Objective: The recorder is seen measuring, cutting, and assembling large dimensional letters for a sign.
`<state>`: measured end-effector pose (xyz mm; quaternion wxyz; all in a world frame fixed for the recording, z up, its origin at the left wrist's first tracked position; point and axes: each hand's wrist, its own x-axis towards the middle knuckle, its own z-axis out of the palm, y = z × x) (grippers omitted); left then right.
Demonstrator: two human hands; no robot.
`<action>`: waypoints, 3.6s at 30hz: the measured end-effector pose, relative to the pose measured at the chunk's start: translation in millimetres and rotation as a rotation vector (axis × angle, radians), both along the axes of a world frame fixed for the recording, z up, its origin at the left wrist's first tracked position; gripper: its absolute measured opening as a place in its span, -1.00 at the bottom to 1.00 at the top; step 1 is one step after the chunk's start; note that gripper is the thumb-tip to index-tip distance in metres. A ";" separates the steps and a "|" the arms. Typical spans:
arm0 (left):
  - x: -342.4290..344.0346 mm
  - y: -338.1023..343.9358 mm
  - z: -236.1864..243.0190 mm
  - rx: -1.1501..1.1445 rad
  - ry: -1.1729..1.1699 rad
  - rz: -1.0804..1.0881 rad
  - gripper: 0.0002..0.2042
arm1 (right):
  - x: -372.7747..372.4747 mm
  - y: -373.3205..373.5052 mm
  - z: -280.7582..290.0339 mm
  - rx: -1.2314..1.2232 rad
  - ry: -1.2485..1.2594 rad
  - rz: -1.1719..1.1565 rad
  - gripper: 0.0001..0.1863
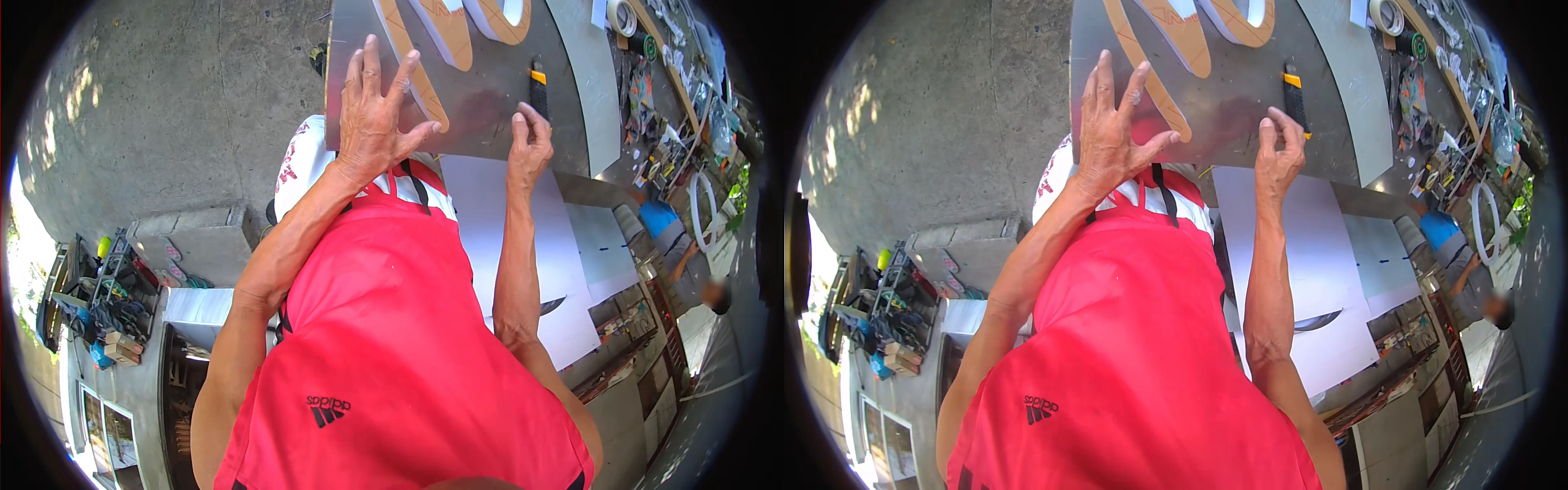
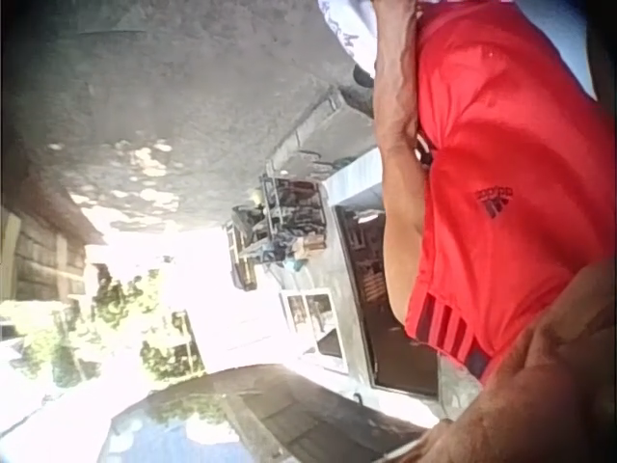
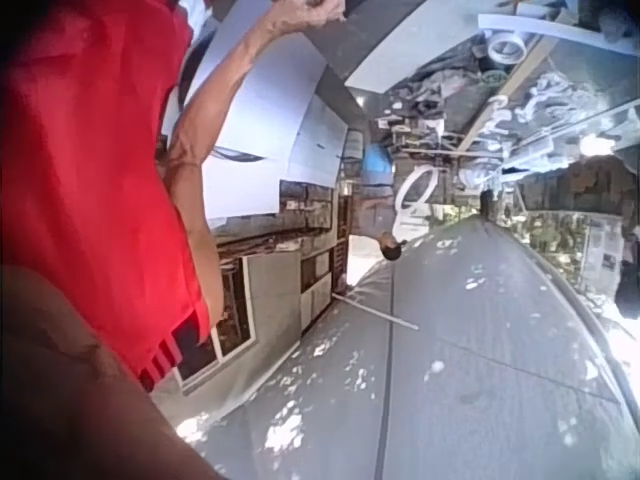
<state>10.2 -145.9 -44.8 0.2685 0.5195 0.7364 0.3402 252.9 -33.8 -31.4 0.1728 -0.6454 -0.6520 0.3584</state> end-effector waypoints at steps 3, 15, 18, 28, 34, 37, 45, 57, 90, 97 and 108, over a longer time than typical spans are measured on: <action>10.7 6.0 -4.1 0.010 0.133 0.060 0.05 | 28.1 15.1 -14.6 0.349 -0.262 0.063 -0.69; 16.4 6.1 -9.9 -0.142 0.264 0.054 0.14 | 61.7 30.6 -41.6 0.476 -0.286 0.297 -0.40; 14.4 7.4 -11.2 -0.145 0.276 0.017 0.15 | 65.0 39.7 -41.9 0.469 -0.315 0.342 -0.41; 12.7 8.9 -6.1 -0.182 0.229 0.017 0.15 | 31.9 -68.7 -28.4 0.000 0.266 0.444 -0.70; 8.5 3.0 -20.1 -0.097 0.305 -0.008 0.15 | 17.7 -93.6 -20.5 -0.203 0.308 0.384 -0.67; 12.0 5.6 -16.4 -0.114 0.268 0.017 0.18 | 12.6 -103.0 -19.4 -0.128 0.316 0.331 -0.61; 3.9 23.2 -14.0 -0.078 0.246 -0.081 0.24 | 2.0 -106.5 -12.2 -0.051 0.101 0.397 -0.40; 14.2 19.8 -3.0 -0.129 0.253 -0.105 0.18 | -6.1 -111.8 -13.6 0.043 0.031 0.392 -0.44; 9.2 32.1 -29.7 -0.034 0.269 -0.086 0.28 | -13.6 -123.5 -31.9 -0.062 0.157 0.180 -0.68; 10.9 31.1 -29.1 -0.197 0.344 -0.098 0.22 | -13.3 -127.0 -29.4 -0.029 0.121 0.202 -0.66; 16.2 31.7 -19.9 -0.257 0.358 -0.080 0.15 | -11.8 -116.6 -19.8 -0.007 0.052 0.275 -0.71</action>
